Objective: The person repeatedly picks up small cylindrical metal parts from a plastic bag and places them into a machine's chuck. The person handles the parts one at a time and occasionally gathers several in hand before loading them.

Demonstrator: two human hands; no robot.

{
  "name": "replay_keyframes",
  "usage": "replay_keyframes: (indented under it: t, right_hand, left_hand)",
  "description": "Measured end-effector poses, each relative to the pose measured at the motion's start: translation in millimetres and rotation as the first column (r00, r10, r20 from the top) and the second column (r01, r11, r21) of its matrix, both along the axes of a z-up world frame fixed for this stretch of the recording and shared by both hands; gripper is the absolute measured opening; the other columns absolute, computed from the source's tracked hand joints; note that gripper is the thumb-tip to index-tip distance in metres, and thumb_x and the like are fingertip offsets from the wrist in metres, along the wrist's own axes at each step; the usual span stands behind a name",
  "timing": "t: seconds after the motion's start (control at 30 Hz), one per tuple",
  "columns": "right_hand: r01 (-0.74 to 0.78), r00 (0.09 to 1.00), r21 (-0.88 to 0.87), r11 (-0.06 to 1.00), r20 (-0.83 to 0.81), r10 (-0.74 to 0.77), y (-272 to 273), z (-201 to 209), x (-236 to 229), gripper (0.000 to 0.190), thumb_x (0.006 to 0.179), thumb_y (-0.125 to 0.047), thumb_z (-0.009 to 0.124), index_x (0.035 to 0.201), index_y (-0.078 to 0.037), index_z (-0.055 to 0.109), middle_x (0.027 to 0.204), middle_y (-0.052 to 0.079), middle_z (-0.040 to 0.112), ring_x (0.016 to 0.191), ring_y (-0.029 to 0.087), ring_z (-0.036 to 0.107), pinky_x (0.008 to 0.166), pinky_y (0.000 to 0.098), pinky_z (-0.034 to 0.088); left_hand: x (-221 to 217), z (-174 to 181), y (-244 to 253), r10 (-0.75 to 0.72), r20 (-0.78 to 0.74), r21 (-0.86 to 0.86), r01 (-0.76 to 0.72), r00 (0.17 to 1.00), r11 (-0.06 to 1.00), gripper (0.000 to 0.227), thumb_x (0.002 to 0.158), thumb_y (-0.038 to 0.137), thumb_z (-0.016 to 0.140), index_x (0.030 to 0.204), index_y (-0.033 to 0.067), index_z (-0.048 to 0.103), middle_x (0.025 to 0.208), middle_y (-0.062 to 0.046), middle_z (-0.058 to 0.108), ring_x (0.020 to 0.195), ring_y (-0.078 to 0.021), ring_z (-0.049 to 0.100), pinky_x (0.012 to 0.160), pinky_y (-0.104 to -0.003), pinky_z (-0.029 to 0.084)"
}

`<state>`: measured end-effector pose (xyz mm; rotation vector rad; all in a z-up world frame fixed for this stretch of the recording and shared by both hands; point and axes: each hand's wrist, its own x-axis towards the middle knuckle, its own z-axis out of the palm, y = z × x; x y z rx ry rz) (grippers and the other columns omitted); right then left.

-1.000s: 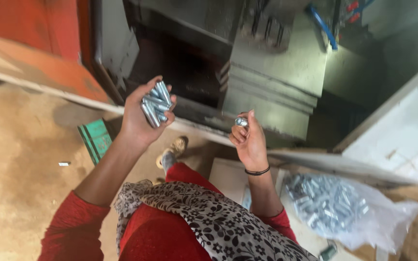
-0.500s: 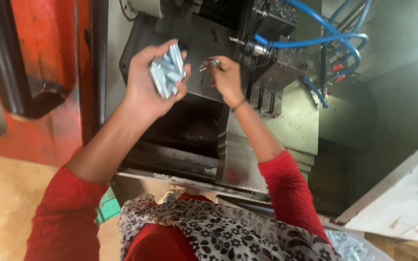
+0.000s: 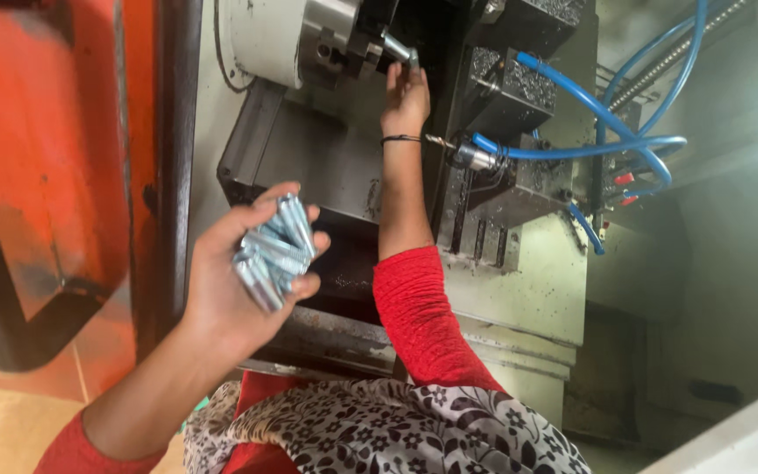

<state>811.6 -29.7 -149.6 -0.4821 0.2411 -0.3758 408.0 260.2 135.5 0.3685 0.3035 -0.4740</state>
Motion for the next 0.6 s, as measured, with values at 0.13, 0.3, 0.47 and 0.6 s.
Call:
replay_keyframes:
  t: [0.13, 0.3, 0.47, 0.6]
  right_hand:
    - [-0.081, 0.986, 0.106, 0.991, 0.152, 0.064, -1.7, 21.6, 15.2, 0.029, 0.104, -0.010, 0.058, 0.128, 0.004, 0.051, 0.114, 0.017, 0.061, 0.107, 0.030, 0.065, 0.102, 0.0422, 0.059]
    - [0.160, 0.987, -0.137, 0.978, 0.047, -0.155, 13.3, 60.0, -38.0, 0.032, 0.104, -0.019, 0.058, 0.130, 0.000, 0.056, 0.104, 0.012, 0.062, 0.099, 0.024, 0.065, 0.091, 0.0440, 0.060]
    - [0.133, 0.981, -0.692, 0.710, -0.008, -0.192, 46.5, 80.8, -85.1, 0.038, 0.103, -0.027, 0.064, 0.138, -0.011, 0.065, 0.101, 0.002, 0.073, 0.095, 0.012, 0.066, 0.068, 0.0288, 0.054]
    - [0.125, 0.990, -0.733, 0.668, 0.045, -0.137, 47.7, 83.5, -83.1, 0.043, 0.103, -0.028, 0.063, 0.144, -0.013, 0.061, 0.097, 0.000, 0.069, 0.090, 0.008, 0.061, 0.066, 0.0261, 0.056]
  left_hand:
    - [-1.6, 2.6, 0.1, 0.016, -0.032, 0.049, -0.014, 0.999, 0.999, 0.036, 0.088, 0.023, 0.062, 0.122, 0.0124, 0.060, 0.105, -0.006, 0.067, 0.090, -0.0231, 0.068, 0.052, -0.034, 0.045]
    - [-4.9, 5.6, -1.1, 0.008, -0.072, 0.077, -0.002, 0.997, 0.997, 0.036, 0.088, 0.025, 0.061, 0.121, 0.0125, 0.060, 0.106, -0.008, 0.066, 0.091, -0.0229, 0.067, 0.052, -0.035, 0.045]
    - [-7.7, 5.7, -2.7, -0.020, -0.074, 0.065, 0.025, 0.997, 0.998, 0.035, 0.088, 0.025, 0.062, 0.121, 0.0122, 0.060, 0.106, -0.008, 0.066, 0.090, -0.0232, 0.067, 0.053, -0.035, 0.045]
    - [-7.8, 6.7, -1.9, -0.005, -0.074, 0.087, 0.011, 0.997, 0.996, 0.035, 0.088, 0.026, 0.061, 0.121, 0.0125, 0.060, 0.107, -0.008, 0.066, 0.090, -0.0226, 0.067, 0.053, -0.035, 0.045]
